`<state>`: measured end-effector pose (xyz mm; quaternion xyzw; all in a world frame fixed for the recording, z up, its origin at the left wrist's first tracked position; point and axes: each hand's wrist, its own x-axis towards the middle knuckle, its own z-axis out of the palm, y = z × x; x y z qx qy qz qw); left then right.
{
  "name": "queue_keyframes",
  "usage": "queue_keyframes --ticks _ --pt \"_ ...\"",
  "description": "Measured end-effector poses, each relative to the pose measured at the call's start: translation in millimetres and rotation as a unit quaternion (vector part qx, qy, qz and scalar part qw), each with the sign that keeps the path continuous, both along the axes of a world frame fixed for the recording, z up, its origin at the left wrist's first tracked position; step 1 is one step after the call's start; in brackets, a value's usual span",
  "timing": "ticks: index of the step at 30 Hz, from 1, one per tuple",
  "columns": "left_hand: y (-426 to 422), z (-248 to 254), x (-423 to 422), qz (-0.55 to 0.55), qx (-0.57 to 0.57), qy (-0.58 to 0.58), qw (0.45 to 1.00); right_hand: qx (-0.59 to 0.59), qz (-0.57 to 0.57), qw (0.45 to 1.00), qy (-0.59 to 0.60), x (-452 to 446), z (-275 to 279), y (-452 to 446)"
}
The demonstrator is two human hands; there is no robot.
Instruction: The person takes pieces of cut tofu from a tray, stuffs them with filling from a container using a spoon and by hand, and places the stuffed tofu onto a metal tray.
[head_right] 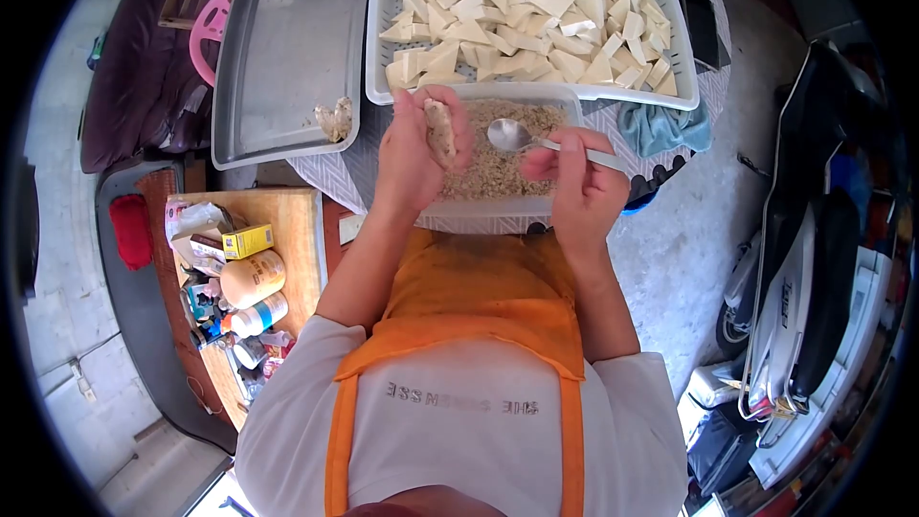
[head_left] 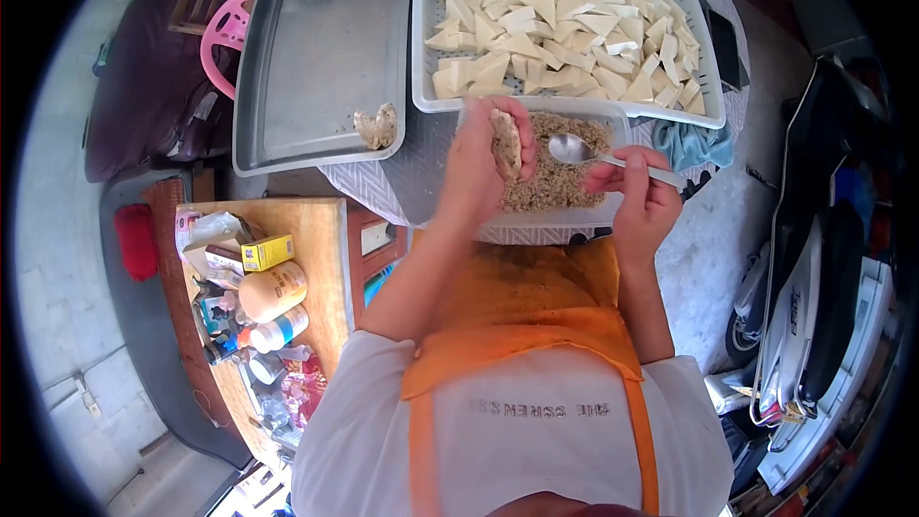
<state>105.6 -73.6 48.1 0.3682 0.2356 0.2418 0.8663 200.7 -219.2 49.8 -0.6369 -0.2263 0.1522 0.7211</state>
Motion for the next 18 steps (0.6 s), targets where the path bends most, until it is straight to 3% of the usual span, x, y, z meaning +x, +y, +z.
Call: queue_keyframes --ticks 7,10,11,14,17,18 --pt "-3 -14 0 -0.037 0.090 0.088 0.991 0.025 0.058 0.997 0.032 -17 10 11" --pt "-3 -15 -2 -0.062 0.118 0.123 0.983 -0.084 0.059 0.977 -0.184 -21 9 17" --pt "-2 -13 -3 -0.065 0.119 0.134 0.982 -0.094 0.062 0.975 -0.191 -20 12 17" --pt "5 -9 -11 -0.039 0.195 0.085 0.976 0.037 0.072 0.996 -0.021 -7 1 9" --pt "40 3 -29 0.019 0.234 0.138 0.962 0.001 -0.003 0.998 -0.058 6 3 1" --pt "57 4 -35 0.069 0.185 0.162 0.967 -0.013 -0.001 0.998 -0.060 7 4 0"
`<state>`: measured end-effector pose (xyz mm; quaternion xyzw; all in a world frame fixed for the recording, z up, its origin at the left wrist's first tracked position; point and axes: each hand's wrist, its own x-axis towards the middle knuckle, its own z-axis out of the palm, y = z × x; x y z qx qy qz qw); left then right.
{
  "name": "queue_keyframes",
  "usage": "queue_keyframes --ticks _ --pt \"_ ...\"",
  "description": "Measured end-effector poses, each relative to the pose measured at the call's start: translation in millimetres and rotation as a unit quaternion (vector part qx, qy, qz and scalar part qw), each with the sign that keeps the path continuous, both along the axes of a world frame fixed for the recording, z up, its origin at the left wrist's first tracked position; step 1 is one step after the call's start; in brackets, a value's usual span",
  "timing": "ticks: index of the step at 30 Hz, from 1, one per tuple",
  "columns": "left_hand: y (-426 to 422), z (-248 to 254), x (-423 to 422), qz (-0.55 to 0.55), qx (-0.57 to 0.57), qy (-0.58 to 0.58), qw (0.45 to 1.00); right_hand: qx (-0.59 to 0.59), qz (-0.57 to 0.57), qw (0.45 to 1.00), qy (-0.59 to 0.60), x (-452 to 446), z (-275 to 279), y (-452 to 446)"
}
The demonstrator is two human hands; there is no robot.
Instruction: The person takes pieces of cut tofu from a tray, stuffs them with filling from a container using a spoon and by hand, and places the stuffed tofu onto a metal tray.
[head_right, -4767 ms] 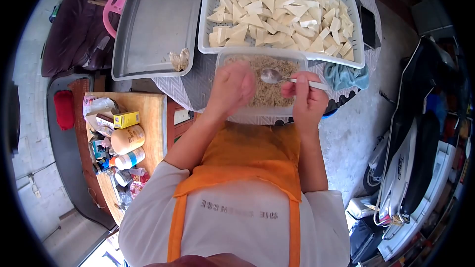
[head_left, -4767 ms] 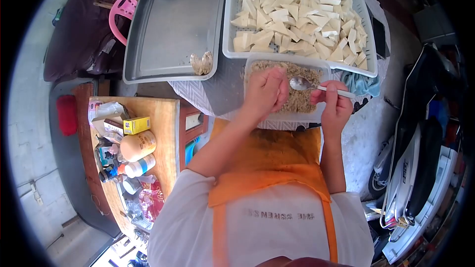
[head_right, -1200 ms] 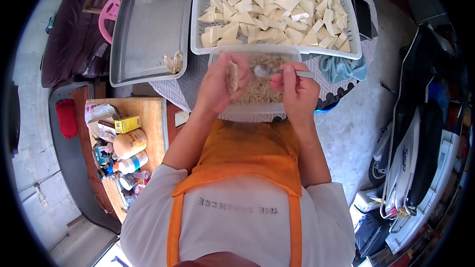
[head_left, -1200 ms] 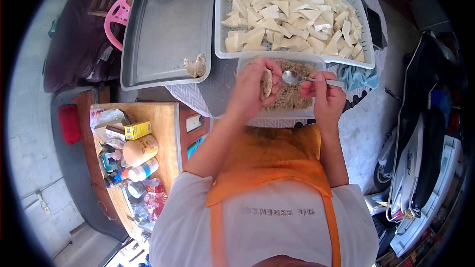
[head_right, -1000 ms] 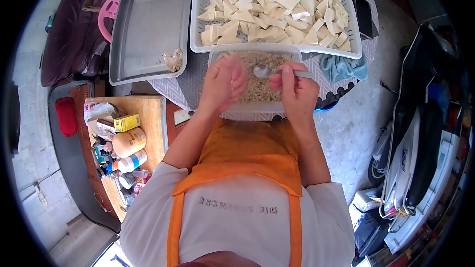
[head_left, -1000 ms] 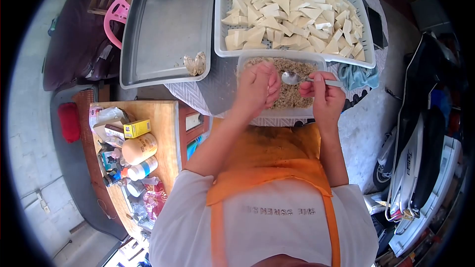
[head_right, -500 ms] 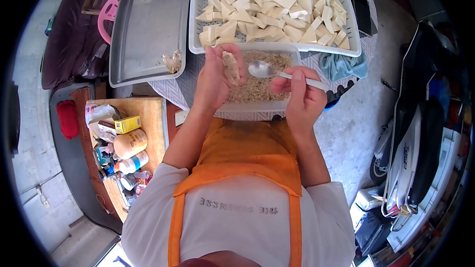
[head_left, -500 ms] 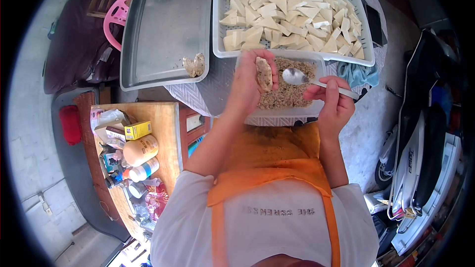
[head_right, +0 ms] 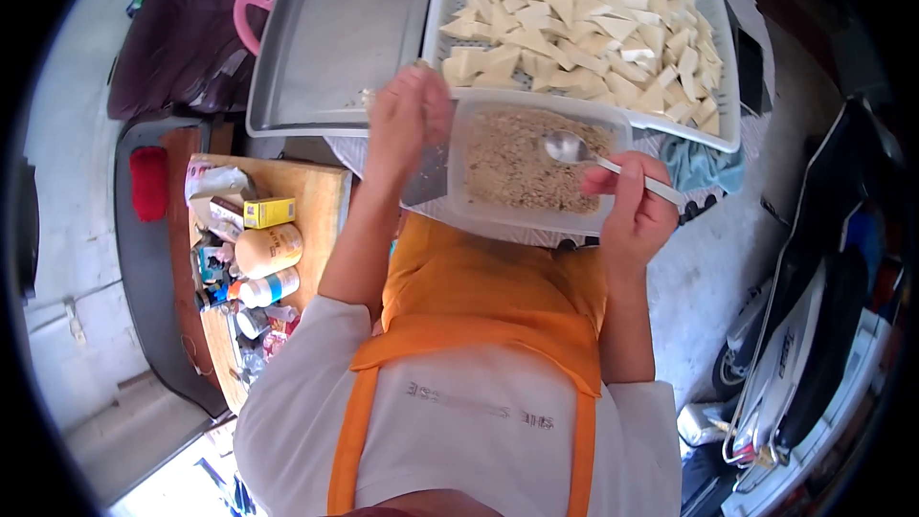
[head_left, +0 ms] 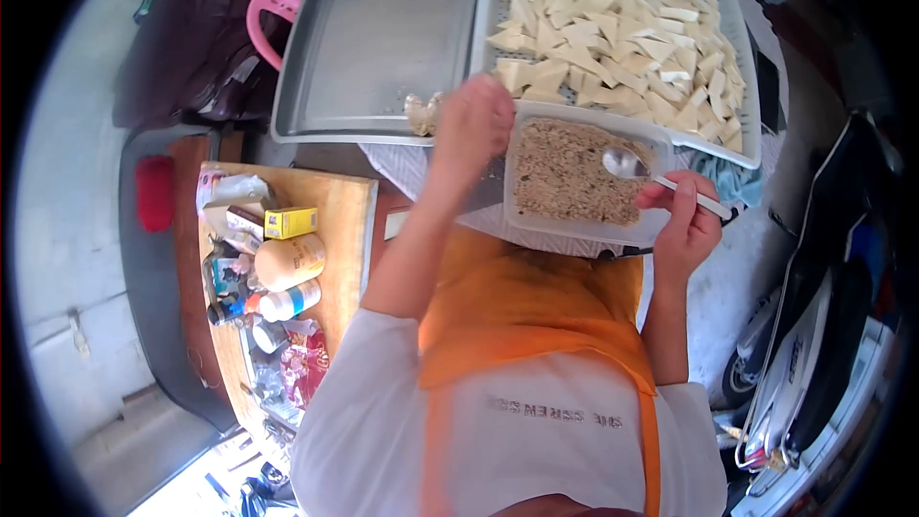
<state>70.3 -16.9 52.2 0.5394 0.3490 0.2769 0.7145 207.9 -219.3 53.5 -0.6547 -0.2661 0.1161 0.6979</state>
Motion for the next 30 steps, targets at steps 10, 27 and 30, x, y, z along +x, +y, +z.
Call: queue_keyframes --ticks 10,27,30 --pt "144 -52 -83 -0.018 0.282 0.206 0.937 -0.090 0.070 0.992 -0.048 -5 -28 6" --pt "141 -38 -100 -0.116 0.143 0.292 0.939 -0.116 0.060 0.991 -0.043 -6 -25 4" --pt "146 -42 -95 -0.101 0.380 0.326 0.860 -0.102 0.057 0.993 -0.024 -6 -25 4"
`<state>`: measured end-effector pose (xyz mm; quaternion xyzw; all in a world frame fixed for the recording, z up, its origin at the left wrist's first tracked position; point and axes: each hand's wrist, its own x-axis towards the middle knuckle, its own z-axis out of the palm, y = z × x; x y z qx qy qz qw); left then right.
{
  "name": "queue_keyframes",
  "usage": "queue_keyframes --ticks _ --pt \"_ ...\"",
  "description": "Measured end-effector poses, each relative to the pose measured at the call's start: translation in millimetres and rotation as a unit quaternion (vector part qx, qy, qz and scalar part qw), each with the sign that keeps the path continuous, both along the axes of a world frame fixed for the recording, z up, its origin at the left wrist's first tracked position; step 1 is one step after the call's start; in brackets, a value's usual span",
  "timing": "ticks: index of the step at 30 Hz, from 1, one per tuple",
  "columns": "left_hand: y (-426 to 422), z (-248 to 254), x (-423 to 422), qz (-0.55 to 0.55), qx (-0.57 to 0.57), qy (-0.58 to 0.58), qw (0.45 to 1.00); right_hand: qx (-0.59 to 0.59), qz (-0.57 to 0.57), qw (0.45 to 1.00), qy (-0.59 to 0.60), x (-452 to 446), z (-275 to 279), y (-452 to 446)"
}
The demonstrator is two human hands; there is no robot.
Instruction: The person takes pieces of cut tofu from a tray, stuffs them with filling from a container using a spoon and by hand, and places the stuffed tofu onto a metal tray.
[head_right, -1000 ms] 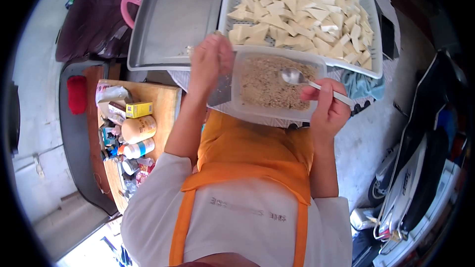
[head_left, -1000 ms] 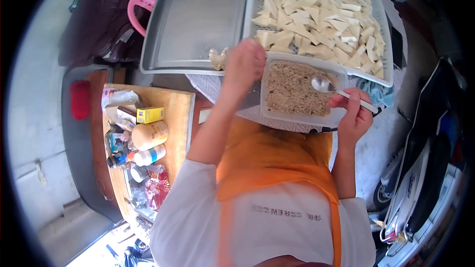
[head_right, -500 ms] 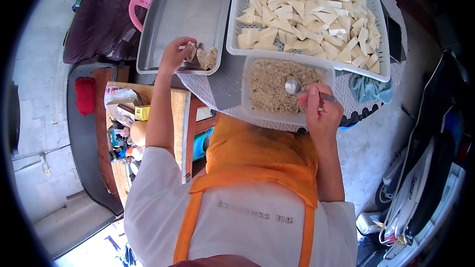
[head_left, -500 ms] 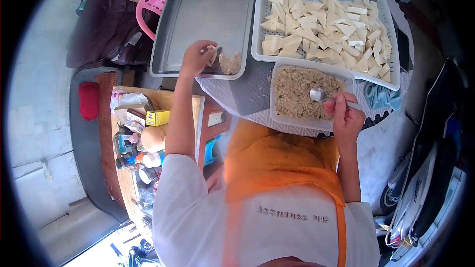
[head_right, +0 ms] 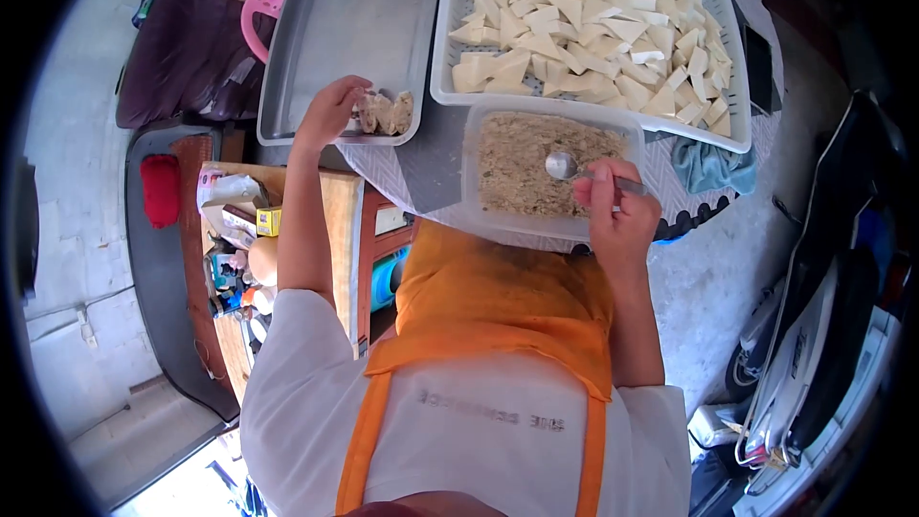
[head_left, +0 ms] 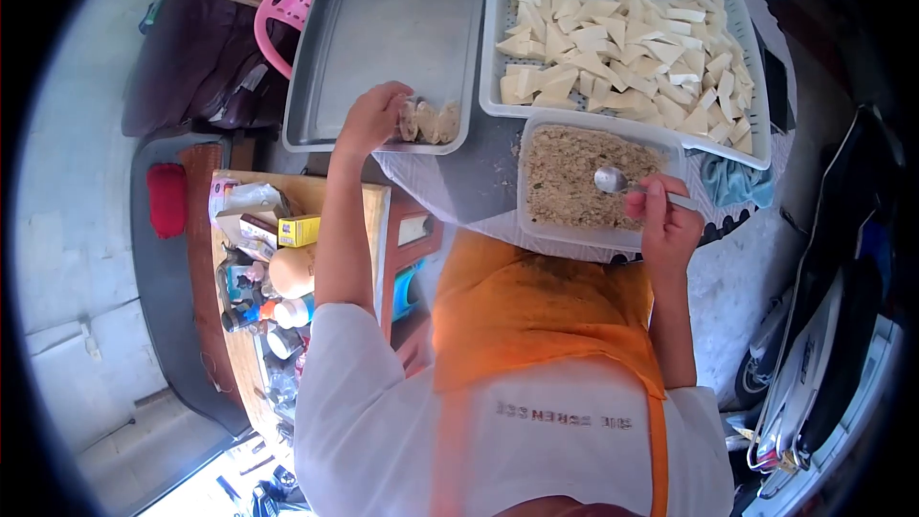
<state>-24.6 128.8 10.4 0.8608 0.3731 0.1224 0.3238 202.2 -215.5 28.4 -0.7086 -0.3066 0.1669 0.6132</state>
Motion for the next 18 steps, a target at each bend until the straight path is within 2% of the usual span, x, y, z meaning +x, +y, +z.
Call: queue_keyframes --ticks 1,6,8,11,14,17,18 --pt "1 -1 4 -0.029 0.129 0.008 0.991 0.004 0.001 1.000 -0.004 0 0 0" --pt "-33 28 79 -0.064 0.096 -0.128 0.985 0.004 0.001 1.000 -0.004 -1 -2 1" --pt "-45 29 111 -0.110 0.090 -0.117 0.983 -0.001 -0.004 1.000 -0.007 -1 -1 0" --pt "-69 29 145 -0.163 0.240 0.017 0.957 -0.001 -0.005 1.000 -0.027 -1 -2 -1" --pt "-76 20 155 -0.201 0.263 0.113 0.937 0.004 -0.006 0.999 -0.037 1 -4 -1" --pt "-78 28 148 -0.181 0.268 0.059 0.944 0.000 -0.007 0.999 -0.038 0 -3 -2" --pt "-81 36 143 -0.147 0.170 0.030 0.974 -0.002 -0.006 0.999 -0.032 0 -3 -2"
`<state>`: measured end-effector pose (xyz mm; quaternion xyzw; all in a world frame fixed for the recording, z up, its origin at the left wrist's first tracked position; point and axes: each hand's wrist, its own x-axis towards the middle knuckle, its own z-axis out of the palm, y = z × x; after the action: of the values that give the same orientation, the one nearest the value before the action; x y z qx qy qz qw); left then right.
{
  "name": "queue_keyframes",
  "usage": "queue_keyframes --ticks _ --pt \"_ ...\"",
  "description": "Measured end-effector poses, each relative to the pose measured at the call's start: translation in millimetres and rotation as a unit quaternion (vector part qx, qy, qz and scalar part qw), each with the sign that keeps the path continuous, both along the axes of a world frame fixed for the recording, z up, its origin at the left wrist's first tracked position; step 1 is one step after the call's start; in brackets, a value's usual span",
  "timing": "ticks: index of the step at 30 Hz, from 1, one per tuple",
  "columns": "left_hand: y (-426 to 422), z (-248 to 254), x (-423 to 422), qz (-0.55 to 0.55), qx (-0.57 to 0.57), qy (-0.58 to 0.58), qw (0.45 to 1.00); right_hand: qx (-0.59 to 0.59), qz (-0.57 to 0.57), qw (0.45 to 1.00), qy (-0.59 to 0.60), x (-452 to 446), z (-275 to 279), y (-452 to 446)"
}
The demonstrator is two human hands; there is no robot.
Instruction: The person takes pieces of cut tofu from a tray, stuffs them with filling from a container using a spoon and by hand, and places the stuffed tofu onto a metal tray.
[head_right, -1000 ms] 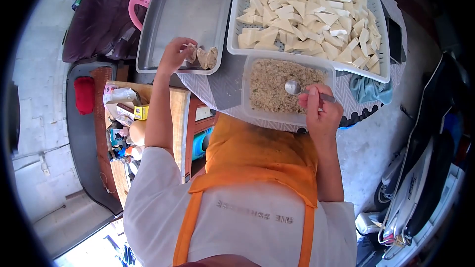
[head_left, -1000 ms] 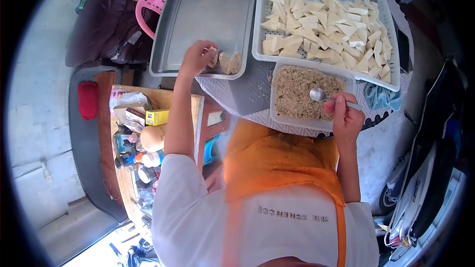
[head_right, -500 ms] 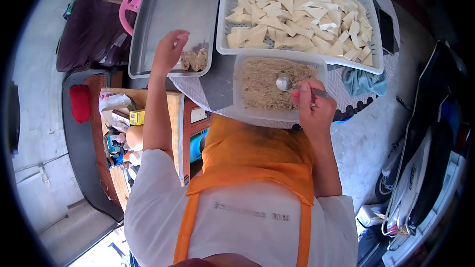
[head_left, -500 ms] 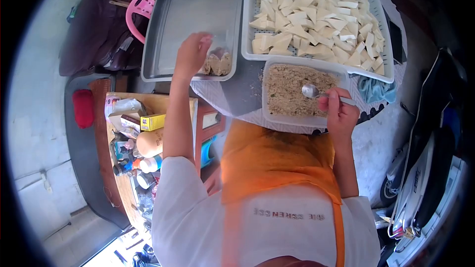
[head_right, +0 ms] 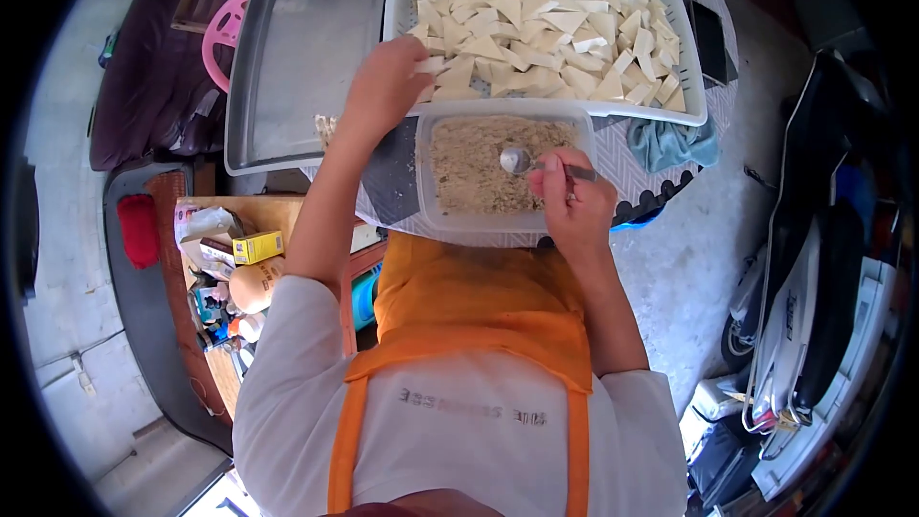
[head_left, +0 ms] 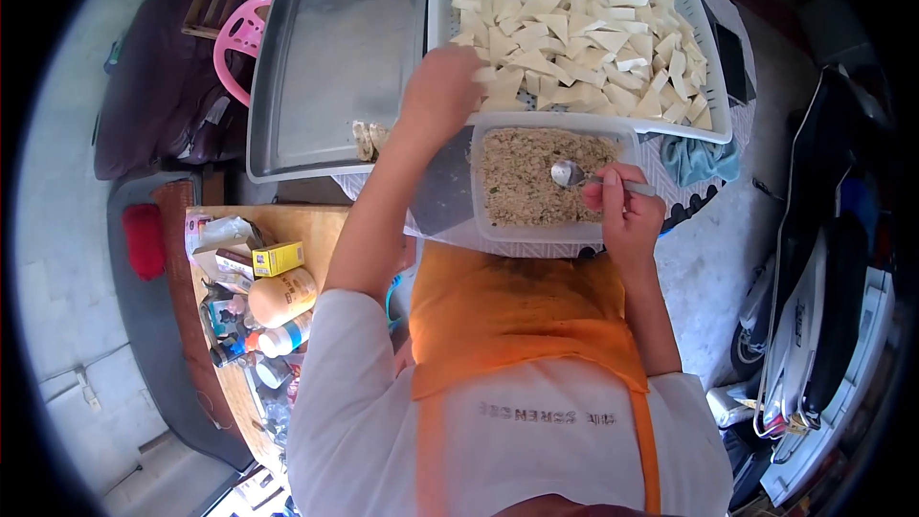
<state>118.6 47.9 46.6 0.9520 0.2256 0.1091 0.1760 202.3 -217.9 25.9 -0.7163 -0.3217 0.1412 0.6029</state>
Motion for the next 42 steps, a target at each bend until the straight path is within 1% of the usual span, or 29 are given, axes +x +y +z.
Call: queue_keyframes --ticks 1,2,3,4,5,7,9,10,12,13,16,17,22,25,28,31,34,35,36,37,38,40,41,42 --pt "-5 13 -6 0.036 -0.104 -0.020 0.994 -0.002 0.001 1.000 0.006 0 0 0" --pt "-13 22 -13 0.074 -0.207 -0.039 0.975 0.018 0.002 1.000 0.024 2 0 0" --pt "-23 26 -20 0.066 -0.347 -0.119 0.928 0.038 0.002 0.998 0.043 3 0 0" --pt "-35 29 -26 0.056 -0.477 -0.195 0.855 0.057 0.003 0.996 0.061 4 1 0" --pt "-46 30 -31 0.046 -0.594 -0.267 0.758 0.079 -0.008 0.995 0.058 4 4 1" --pt "-65 25 -40 0.033 -0.630 -0.263 0.730 0.120 -0.030 0.991 0.051 1 18 5" --pt "-78 20 -43 0.004 -0.670 -0.253 0.698 0.128 -0.027 0.991 -0.014 -5 32 8" --pt "-85 18 -41 0.008 -0.670 -0.259 0.696 0.133 -0.026 0.990 -0.048 -8 38 8" --pt "-96 16 -36 0.014 -0.670 -0.269 0.692 0.120 0.027 0.982 -0.146 -8 48 7" --pt "-99 17 -34 -0.005 -0.671 -0.272 0.690 0.113 0.054 0.973 -0.194 -9 51 7" --pt "-99 8 -33 -0.019 -0.662 -0.242 0.709 0.146 0.077 0.954 -0.252 -13 48 13" --pt "-99 8 -33 -0.017 -0.652 -0.242 0.718 0.139 0.081 0.950 -0.267 -13 47 13" --pt "-103 10 -36 0.000 -0.607 -0.228 0.762 0.109 0.090 0.944 -0.297 -17 44 10" --pt "-103 11 -36 -0.009 -0.576 -0.211 0.790 0.091 0.092 0.945 -0.302 -19 42 9" --pt "-105 10 -35 -0.017 -0.558 -0.211 0.802 0.088 0.093 0.944 -0.305 -20 40 9" --pt "-109 7 -34 -0.051 -0.515 -0.221 0.827 0.106 0.087 0.939 -0.316 -23 31 13" --pt "-115 -3 -33 -0.082 -0.499 -0.225 0.832 0.102 0.086 0.935 -0.328 -25 24 19" --pt "-114 -3 -34 -0.075 -0.500 -0.221 0.834 0.096 0.087 0.934 -0.332 -25 23 21" --pt "-111 -2 -37 -0.068 -0.501 -0.217 0.835 0.096 0.085 0.967 -0.222 -23 24 21" --pt "-109 -2 -40 -0.061 -0.503 -0.213 0.836 0.095 0.082 0.986 -0.108 -20 27 19" --pt "-108 -1 -43 -0.039 -0.542 -0.238 0.805 0.091 0.077 0.993 0.009 -18 28 16" --pt "-104 1 -47 0.005 -0.612 -0.290 0.735 0.047 0.012 0.999 -0.016 -5 30 21" --pt "-102 2 -47 0.004 -0.605 -0.295 0.739 0.026 -0.021 0.999 -0.029 1 30 26" --pt "-100 2 -47 0.004 -0.598 -0.299 0.743 -0.058 0.013 0.997 -0.050 5 28 30"
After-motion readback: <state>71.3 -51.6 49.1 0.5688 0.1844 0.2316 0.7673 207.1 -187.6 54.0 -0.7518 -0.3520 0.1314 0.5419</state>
